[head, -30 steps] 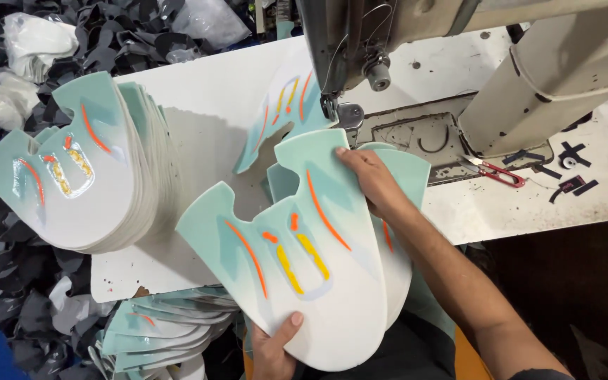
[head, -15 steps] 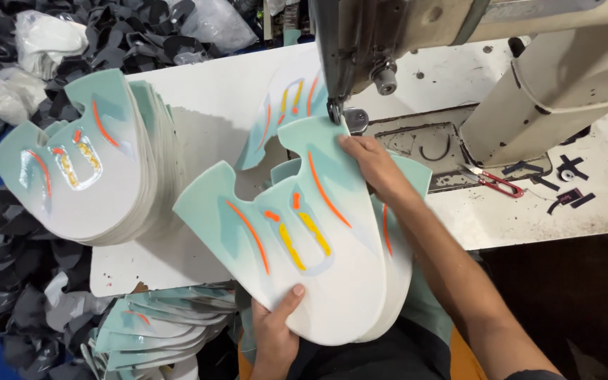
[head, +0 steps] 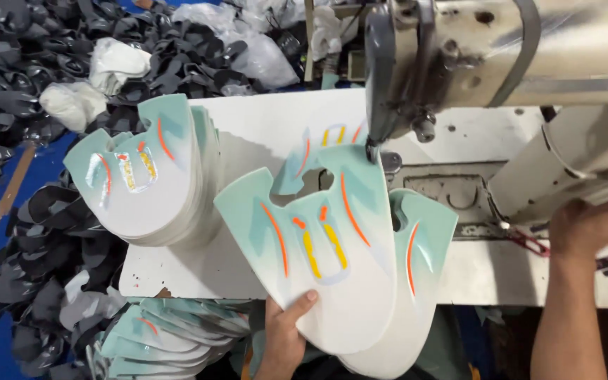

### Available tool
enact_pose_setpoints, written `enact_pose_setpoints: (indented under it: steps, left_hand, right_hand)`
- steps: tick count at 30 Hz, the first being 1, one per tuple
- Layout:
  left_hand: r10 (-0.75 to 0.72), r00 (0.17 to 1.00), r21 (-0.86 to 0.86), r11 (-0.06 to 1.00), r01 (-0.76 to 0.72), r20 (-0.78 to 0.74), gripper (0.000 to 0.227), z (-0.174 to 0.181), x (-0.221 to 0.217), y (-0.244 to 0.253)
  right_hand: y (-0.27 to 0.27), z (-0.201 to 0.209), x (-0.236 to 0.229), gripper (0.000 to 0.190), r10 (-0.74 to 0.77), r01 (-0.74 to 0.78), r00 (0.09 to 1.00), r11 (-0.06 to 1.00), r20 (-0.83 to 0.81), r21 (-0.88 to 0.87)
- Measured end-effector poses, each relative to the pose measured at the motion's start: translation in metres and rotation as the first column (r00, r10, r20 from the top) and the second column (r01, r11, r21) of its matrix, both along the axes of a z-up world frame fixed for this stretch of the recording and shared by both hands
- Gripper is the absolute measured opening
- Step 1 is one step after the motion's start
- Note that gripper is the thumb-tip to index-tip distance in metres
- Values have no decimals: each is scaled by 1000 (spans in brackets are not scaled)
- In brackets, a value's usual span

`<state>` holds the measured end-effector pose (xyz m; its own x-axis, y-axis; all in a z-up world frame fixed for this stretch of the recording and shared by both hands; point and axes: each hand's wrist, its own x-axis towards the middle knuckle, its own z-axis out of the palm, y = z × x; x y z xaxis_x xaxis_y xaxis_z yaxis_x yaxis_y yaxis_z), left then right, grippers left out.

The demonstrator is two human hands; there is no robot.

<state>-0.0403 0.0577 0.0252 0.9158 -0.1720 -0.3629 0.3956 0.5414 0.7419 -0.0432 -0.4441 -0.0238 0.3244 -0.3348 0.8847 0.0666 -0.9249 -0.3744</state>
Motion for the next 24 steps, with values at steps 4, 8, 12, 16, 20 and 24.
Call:
enact_pose_setpoints:
  steps: [4,8,12,16,20,24]
  left_hand:
    - [-68,997,86,994,70,-29,58,0,-9,3]
    - [-80,995,118,990,73,52,58,-4,-13,5]
    - [-64,996,101,992,69,-57,60,-12,-11,1]
    - [-94,995,98,991,93,13,60,-13,-13,2]
    - [-133,990,186,975,122,49,61,-19,-10,0]
    - [-101,982,196,978,68,162,60,-32,-17,0]
  right_hand:
    - [-4,-6,3,53,-88,81,991,994,-105,-67]
    - [49,50,14,28,181,-165,980,971,-84,175]
    - [131,90,78,49,151,-121,950,985,-274,121]
    - [128,27,176,30,341,-292,517,932,-785,213]
    - [90,-80,283,52,357,-493,690,869,-629,-48]
    - [48,-198,352,56,692,-491,590,717,-416,495]
